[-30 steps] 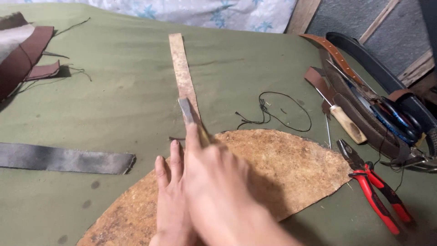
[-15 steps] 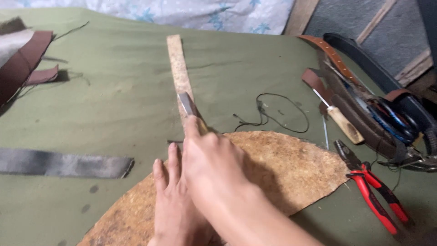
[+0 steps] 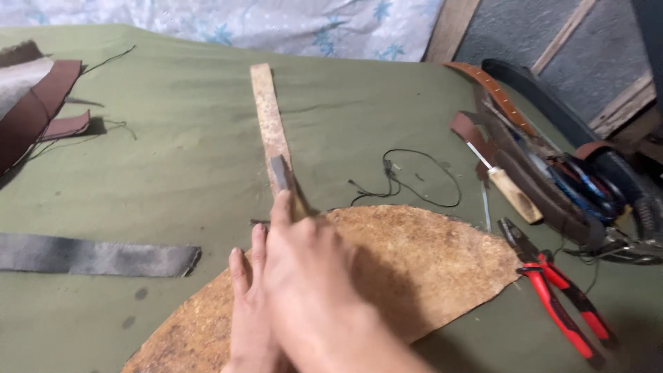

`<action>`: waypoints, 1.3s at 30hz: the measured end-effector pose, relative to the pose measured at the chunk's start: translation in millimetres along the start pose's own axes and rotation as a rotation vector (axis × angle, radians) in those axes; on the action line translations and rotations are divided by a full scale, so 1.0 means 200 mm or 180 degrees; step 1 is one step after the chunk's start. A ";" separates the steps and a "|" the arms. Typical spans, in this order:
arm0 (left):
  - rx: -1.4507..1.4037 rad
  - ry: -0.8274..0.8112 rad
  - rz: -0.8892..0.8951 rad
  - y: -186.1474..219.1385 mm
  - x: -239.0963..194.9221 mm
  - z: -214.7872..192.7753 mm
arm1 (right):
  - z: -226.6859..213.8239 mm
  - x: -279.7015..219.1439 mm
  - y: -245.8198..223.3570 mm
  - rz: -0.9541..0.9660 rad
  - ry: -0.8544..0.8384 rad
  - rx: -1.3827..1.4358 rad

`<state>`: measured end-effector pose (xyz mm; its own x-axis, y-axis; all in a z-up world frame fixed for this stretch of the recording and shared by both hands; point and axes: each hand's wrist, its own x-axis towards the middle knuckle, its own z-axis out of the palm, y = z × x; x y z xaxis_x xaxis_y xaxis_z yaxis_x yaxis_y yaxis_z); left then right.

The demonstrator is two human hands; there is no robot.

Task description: The person uses a wooden-handled leather skiving knife to shave the edge of a long, thin strip of light-brown leather. They hold the strip steady with the left hand and draw the blade along its length repeatedly, then lift and inspect the thinned edge.

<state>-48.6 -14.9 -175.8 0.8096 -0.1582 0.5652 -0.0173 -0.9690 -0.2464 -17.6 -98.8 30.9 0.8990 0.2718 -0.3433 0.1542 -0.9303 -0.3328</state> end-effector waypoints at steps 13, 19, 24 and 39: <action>0.0173 0.0029 -0.0063 0.00 0.08 -0.16 | -0.04 0.03 0.04 -0.0108 0.0095 0.0069; -0.0217 0.0063 -0.0234 0.02 0.11 -0.14 | 0.02 -0.09 0.09 -0.0179 -0.0011 -0.0171; 0.0030 0.0105 -0.0134 0.02 0.10 -0.17 | -0.07 0.03 0.04 -0.0082 0.0085 0.0159; 0.0410 -0.0121 -0.0154 0.03 0.09 -0.15 | -0.05 0.06 0.10 -0.0351 0.0265 0.0185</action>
